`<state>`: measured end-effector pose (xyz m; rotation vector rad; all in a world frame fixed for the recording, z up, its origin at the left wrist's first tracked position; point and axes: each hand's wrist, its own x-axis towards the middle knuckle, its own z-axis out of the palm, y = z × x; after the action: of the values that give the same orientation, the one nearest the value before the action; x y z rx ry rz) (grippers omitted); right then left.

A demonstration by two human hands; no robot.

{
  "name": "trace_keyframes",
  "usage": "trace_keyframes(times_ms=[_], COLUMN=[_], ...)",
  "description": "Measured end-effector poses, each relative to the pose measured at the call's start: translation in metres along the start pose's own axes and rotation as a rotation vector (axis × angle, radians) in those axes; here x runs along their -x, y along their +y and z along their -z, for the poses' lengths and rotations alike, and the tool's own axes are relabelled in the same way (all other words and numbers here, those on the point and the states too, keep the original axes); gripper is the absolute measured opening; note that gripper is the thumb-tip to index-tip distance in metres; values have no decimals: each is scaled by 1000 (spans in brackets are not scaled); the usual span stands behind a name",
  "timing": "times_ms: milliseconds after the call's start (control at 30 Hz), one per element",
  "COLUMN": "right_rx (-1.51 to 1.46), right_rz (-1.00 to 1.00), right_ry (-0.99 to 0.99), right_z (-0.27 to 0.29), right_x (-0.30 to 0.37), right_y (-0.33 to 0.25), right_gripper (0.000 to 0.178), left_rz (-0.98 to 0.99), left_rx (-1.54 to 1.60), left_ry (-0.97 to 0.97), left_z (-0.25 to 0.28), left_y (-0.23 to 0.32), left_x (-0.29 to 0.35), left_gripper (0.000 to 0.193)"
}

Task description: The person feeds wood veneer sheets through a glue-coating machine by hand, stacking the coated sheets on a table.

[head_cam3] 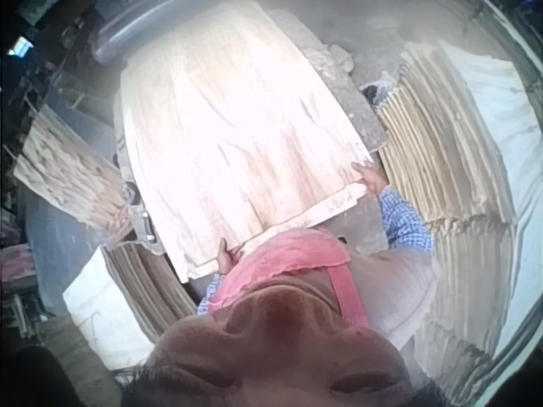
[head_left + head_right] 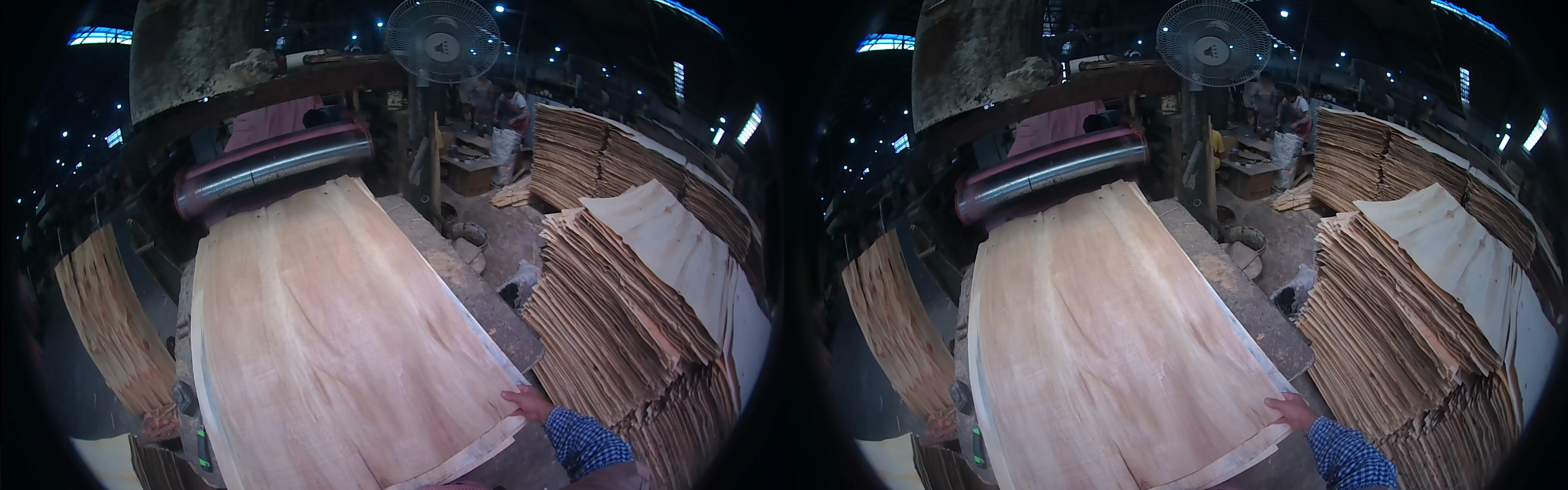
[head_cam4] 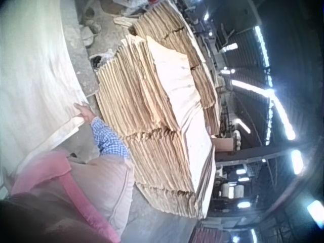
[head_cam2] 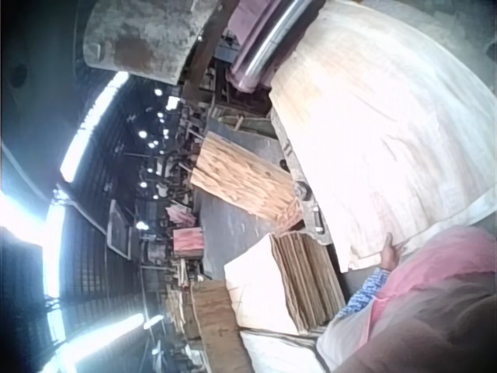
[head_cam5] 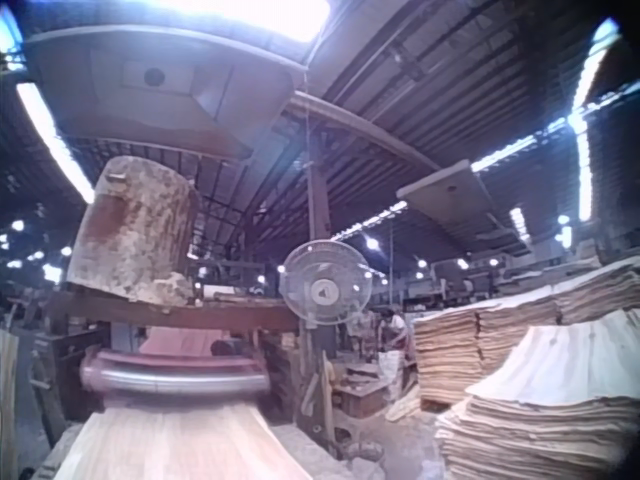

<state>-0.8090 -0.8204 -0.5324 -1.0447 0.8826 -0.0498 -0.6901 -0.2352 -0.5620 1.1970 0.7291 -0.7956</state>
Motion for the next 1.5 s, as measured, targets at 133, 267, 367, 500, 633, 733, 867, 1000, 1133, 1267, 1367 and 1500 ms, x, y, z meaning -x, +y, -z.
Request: trace_keyframes(times_ms=[133, 267, 367, 500, 633, 733, 867, 1000, 1133, 1267, 1367, 1500], right_rx=[-20, -28, -10, 14, 0, 6, 15, 14, 3, 26, 31, 35], right_rz=[-7, -17, -19, -20, -19, -23, -18, -21, 0, -4, -5, -28], right_ry=[16, 22, 47, 58, 12, 14, 24, 11, 3, 23, 20, 25], right_z=[-2, -5, -9, -6, 2, 0, -7, -2, 0, -3, -6, 0], right_x=[0, 2, 7, 5, -2, -1, 6, 1, -1, 3, 5, -1], right_y=[-1, -4, -7, -6, 1, 0, -7, -1, 2, -2, -4, 0], right_gripper=[41, 41, 42, 43, 44, 44, 43, 43, 44, 45, 45, 43], left_rz=[-16, 18, 42, 15, -5, 2, 5, 38, 38, 21, -6, 0], left_rx=[36, 5, 11, -13, -2, -3, -16, -22, -63, -6, 19, 22], left_ry=[15, -49, -38, 1, 43, 43, 44, 55, 24, 46, 67, 44], left_z=[1, 11, 8, -1, -12, 0, -1, -7, -8, -14, -18, -11], left_y=[-3, -4, -4, 0, 4, -2, -1, 3, 6, 5, 6, 4], left_x=[-5, -9, -6, 2, 10, -2, 0, 8, 14, 16, 18, 9], left_gripper=[91, 91, 91, 92, 91, 91, 91, 92, 92, 91, 90, 91])
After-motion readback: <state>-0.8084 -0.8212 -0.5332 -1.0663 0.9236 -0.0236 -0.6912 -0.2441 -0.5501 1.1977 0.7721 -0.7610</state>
